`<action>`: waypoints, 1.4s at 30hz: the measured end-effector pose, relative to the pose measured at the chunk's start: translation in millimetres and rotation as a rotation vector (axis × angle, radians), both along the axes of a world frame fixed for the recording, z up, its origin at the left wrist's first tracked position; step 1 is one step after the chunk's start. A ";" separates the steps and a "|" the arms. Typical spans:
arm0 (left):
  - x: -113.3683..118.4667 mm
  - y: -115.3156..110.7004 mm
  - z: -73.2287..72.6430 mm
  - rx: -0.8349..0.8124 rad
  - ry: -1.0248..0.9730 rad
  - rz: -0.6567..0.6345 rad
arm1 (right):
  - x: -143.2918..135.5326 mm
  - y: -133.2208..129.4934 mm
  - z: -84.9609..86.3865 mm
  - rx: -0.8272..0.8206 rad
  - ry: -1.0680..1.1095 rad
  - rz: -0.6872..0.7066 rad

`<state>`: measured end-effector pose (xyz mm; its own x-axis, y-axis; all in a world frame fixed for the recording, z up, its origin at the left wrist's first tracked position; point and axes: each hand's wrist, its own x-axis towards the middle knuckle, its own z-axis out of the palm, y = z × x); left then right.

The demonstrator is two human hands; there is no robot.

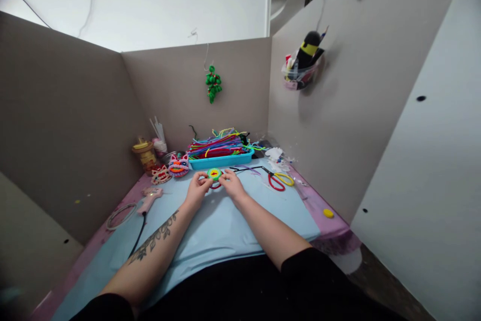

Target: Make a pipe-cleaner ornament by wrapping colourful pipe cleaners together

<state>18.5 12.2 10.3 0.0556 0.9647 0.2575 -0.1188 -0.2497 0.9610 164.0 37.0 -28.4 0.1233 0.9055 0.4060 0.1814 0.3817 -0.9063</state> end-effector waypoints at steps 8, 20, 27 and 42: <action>2.8 0.0 -3.2 0.022 0.027 0.059 | -5.2 -12.5 9.9 0.148 -0.232 -0.152; -3.5 1.0 5.0 0.083 -0.008 0.138 | 1.2 -27.3 24.9 0.403 -0.353 -0.257; -1.0 0.8 1.2 0.036 -0.036 0.089 | -1.9 -27.5 23.0 0.342 -0.326 -0.217; 0.3 -0.8 2.5 -0.019 -0.077 0.077 | -0.2 -30.7 26.9 0.376 -0.334 -0.232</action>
<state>18.7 11.4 12.7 -0.0384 0.9701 0.2394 -0.1733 -0.2425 0.9546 163.8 6.3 -1.5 0.1112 0.6554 0.7471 0.5539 0.5833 -0.5942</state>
